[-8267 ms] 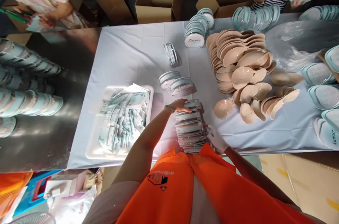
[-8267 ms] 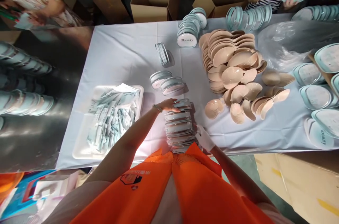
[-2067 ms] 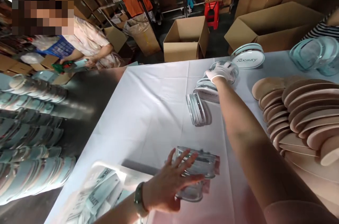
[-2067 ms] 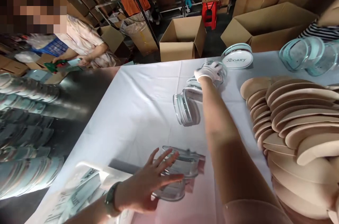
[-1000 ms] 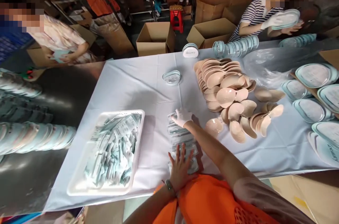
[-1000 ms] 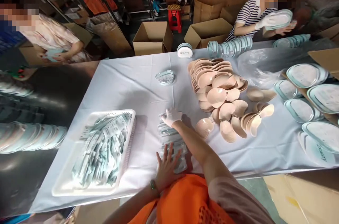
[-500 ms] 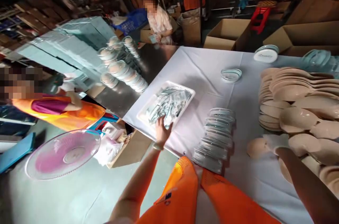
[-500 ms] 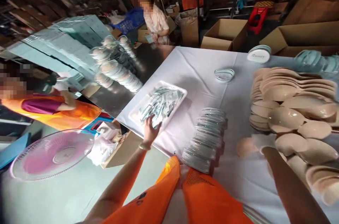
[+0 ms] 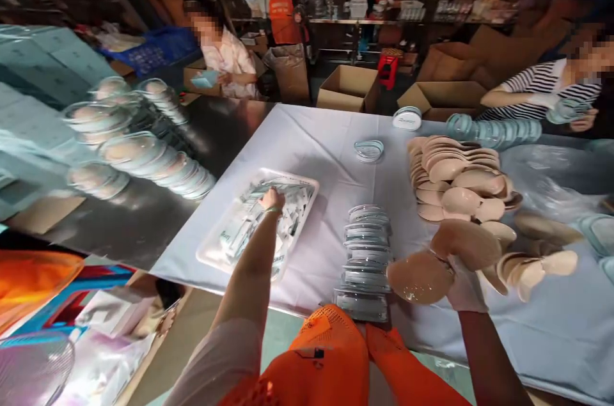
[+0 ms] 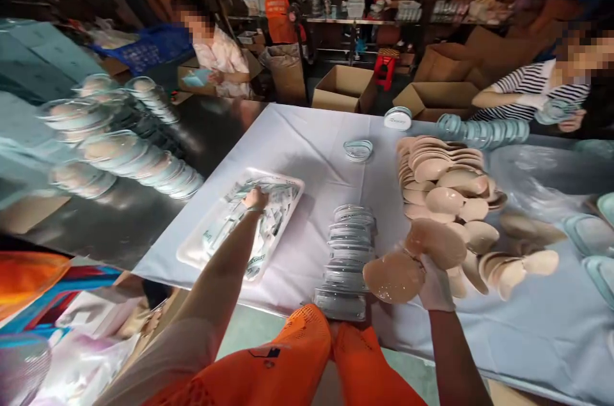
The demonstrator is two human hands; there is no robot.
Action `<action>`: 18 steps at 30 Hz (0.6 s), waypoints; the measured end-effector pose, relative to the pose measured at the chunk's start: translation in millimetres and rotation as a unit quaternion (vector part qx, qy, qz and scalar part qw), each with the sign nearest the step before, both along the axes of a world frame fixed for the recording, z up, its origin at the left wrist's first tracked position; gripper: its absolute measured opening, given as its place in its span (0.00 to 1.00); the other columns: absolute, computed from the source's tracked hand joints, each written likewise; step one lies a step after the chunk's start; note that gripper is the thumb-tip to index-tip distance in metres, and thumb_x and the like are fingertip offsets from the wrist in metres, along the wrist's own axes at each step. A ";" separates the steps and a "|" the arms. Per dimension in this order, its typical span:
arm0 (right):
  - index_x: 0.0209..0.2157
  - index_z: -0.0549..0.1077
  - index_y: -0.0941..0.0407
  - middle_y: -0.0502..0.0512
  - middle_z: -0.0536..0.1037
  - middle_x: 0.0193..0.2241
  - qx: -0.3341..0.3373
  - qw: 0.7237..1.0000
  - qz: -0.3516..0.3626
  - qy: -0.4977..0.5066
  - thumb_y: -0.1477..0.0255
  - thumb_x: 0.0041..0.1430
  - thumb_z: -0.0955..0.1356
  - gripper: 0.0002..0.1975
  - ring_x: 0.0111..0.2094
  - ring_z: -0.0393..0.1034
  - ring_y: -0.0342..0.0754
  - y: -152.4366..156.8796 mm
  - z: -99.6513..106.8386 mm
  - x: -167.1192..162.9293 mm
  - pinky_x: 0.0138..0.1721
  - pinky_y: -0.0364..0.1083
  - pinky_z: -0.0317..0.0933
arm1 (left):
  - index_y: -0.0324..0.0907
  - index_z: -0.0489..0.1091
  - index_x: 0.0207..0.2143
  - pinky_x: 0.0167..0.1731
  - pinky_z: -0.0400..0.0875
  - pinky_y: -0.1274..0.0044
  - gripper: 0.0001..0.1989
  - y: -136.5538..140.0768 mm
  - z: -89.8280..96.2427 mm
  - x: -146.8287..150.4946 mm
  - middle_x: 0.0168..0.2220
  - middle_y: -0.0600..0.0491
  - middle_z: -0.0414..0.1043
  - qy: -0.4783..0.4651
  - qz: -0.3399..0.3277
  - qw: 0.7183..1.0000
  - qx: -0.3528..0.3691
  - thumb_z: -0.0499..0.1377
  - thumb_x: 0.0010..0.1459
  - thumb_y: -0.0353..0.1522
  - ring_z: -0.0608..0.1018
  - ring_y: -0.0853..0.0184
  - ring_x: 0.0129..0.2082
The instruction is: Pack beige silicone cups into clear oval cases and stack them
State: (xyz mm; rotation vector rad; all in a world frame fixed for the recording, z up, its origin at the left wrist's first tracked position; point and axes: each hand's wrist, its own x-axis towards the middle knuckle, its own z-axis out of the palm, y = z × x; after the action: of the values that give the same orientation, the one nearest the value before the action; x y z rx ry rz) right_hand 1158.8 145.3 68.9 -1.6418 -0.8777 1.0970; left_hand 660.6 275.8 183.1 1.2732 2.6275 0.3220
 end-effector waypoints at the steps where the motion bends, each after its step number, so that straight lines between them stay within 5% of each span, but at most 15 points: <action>1: 0.31 0.81 0.56 0.67 0.84 0.37 0.004 1.000 0.000 0.014 0.57 0.44 0.74 0.17 0.55 0.75 0.69 -5.6 2.8 -0.8 0.53 0.60 0.73 | 0.34 0.75 0.51 0.56 0.71 0.58 0.13 -7.4 3.4 2.3 0.50 0.34 0.81 -0.014 -0.012 1.000 0.018 0.59 0.65 0.30 0.80 0.47 0.55; 5: 0.33 0.80 0.55 0.65 0.84 0.42 -0.001 0.975 -0.048 0.216 0.59 0.47 0.74 0.15 0.57 0.75 0.68 -4.1 5.1 -23.7 0.53 0.60 0.75 | 0.41 0.77 0.37 0.41 0.78 0.71 0.09 -63.7 -2.8 61.0 0.35 0.49 0.81 -0.143 -0.129 0.979 0.074 0.62 0.64 0.37 0.83 0.59 0.38; 8: 0.37 0.81 0.54 0.62 0.84 0.46 -0.011 0.941 -0.069 0.332 0.53 0.49 0.72 0.21 0.58 0.76 0.65 13.7 2.7 -65.0 0.54 0.60 0.75 | 0.43 0.74 0.31 0.40 0.78 0.70 0.14 -113.6 -33.7 143.6 0.38 0.48 0.78 -0.415 -0.251 0.856 0.181 0.67 0.58 0.44 0.81 0.59 0.40; 10: 0.41 0.81 0.54 0.62 0.83 0.50 0.004 0.933 -0.039 0.357 0.48 0.52 0.70 0.26 0.59 0.75 0.62 21.9 -1.1 -91.6 0.57 0.59 0.74 | 0.43 0.72 0.30 0.41 0.77 0.72 0.16 -133.6 -56.2 191.1 0.48 0.44 0.76 -0.447 -0.220 0.833 0.240 0.68 0.55 0.45 0.79 0.57 0.48; 12: 0.46 0.82 0.55 0.64 0.82 0.53 0.025 0.948 -0.014 0.316 0.45 0.58 0.65 0.30 0.58 0.76 0.61 22.7 -8.1 -106.6 0.58 0.57 0.73 | 0.43 0.70 0.29 0.38 0.75 0.73 0.16 -140.9 -72.9 218.2 0.46 0.44 0.75 -0.437 -0.159 0.848 0.253 0.68 0.55 0.45 0.79 0.59 0.45; 15: 0.55 0.80 0.56 0.66 0.80 0.57 0.131 0.980 0.123 0.083 0.50 0.64 0.64 0.30 0.58 0.76 0.61 13.5 -24.1 -102.7 0.60 0.58 0.71 | 0.43 0.68 0.30 0.33 0.72 0.74 0.17 -142.0 -84.0 221.5 0.33 0.51 0.74 -0.447 -0.095 0.865 0.210 0.68 0.53 0.44 0.77 0.64 0.33; 18: 0.56 0.81 0.55 0.63 0.78 0.59 0.225 0.935 0.269 -0.051 0.60 0.56 0.73 0.28 0.62 0.72 0.62 5.2 -38.0 -86.7 0.67 0.61 0.63 | 0.44 0.70 0.39 0.36 0.74 0.73 0.20 -143.1 -83.2 208.3 0.41 0.48 0.77 -0.520 -0.076 0.826 0.204 0.68 0.52 0.46 0.79 0.60 0.39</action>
State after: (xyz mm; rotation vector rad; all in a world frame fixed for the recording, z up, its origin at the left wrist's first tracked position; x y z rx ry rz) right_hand 1072.1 150.5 30.9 -1.1042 -1.5825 1.0630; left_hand 868.9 132.8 99.8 0.9519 1.5376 1.1981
